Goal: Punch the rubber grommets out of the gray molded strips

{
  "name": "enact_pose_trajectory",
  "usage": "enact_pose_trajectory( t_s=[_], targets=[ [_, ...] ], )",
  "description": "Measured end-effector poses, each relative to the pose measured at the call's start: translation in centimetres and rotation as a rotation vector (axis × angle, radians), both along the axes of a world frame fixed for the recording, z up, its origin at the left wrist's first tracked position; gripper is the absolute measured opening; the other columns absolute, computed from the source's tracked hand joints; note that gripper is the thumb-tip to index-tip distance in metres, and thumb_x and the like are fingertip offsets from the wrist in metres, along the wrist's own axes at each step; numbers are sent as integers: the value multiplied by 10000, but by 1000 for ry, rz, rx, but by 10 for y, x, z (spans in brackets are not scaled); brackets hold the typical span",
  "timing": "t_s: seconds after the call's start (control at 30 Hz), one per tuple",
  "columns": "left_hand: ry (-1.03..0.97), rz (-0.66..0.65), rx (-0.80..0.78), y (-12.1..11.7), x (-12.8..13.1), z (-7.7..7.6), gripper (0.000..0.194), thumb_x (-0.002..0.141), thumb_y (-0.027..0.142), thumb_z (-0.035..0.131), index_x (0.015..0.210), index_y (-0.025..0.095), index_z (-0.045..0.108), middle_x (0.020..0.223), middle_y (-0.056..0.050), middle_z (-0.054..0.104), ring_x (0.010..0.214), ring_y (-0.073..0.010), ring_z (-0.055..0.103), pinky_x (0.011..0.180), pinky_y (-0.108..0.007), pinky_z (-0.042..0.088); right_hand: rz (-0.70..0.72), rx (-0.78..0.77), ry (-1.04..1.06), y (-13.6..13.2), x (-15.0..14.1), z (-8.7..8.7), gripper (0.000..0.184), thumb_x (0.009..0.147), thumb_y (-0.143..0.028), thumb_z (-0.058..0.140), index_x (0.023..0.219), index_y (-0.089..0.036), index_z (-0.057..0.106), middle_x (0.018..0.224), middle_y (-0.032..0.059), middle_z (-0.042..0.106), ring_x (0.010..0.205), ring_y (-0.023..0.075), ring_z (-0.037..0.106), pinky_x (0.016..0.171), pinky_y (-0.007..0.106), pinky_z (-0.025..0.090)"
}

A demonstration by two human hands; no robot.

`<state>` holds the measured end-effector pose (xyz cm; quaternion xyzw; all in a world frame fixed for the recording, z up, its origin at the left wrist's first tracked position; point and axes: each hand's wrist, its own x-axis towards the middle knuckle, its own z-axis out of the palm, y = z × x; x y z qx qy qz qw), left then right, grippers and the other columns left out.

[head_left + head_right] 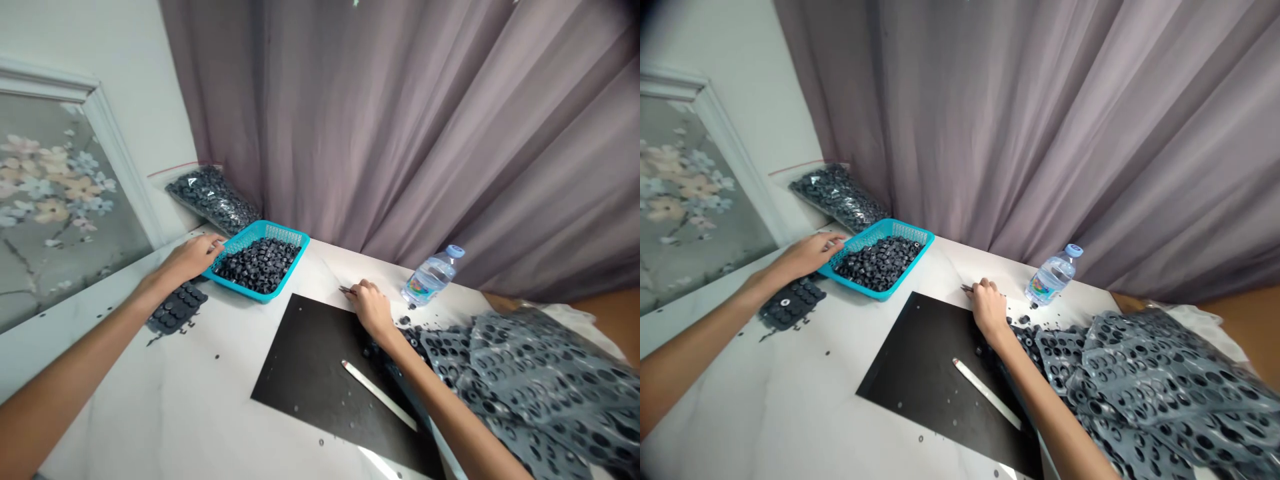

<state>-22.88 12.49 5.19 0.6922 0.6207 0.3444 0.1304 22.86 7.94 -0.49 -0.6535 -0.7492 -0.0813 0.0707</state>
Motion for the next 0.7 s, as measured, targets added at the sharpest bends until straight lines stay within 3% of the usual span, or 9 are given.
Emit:
enact_pose_trajectory(
  t_s=[0.17, 0.3, 0.5, 0.63, 0.7],
  targets=[
    [58, 13, -5, 1, 1, -19, 531, 870, 520, 538, 1155, 105, 706, 1209, -163, 725, 1055, -312, 687, 1019, -395, 489, -16, -8, 28, -2, -4, 4, 346, 1068, -386, 473, 1002, -201, 757, 1089, 114, 652, 1049, 245, 615, 677, 289, 447],
    [29, -18, -23, -18, 7, -28, 682, 874, 683, 491, 1205, 123, 694, 1242, -142, 733, 1145, -321, 681, 1046, -375, 492, -23, 7, 57, -3, -3, 2, 295, 1047, -367, 511, 1041, -221, 767, 1103, 110, 655, 1042, 250, 617, 696, 301, 449],
    [1, -76, -86, -76, 23, -36, 697, 913, 660, 506, 1376, 152, 625, 1280, -114, 724, 1125, -315, 702, 995, -393, 546, 31, 33, 134, -4, -2, 2, 264, 1017, -296, 539, 1045, -173, 771, 1057, 134, 674, 1013, 272, 626, 827, 345, 465],
    [-58, -44, -83, -124, 44, -35, 545, 931, 583, 553, 1277, 181, 677, 1153, -95, 766, 1043, -304, 719, 949, -394, 571, 107, 50, 241, -23, -15, 13, 388, 1077, -364, 416, 1157, -157, 733, 1105, 141, 704, 1057, 265, 636, 962, 367, 458],
    [-90, -50, -83, -145, 56, -35, 454, 931, 536, 582, 1215, 197, 685, 1088, -86, 773, 980, -285, 726, 909, -383, 585, 152, 41, 325, -41, -23, 20, 463, 1105, -414, 311, 1235, -181, 689, 1132, 118, 724, 1053, 246, 660, 949, 357, 487]
  ],
)
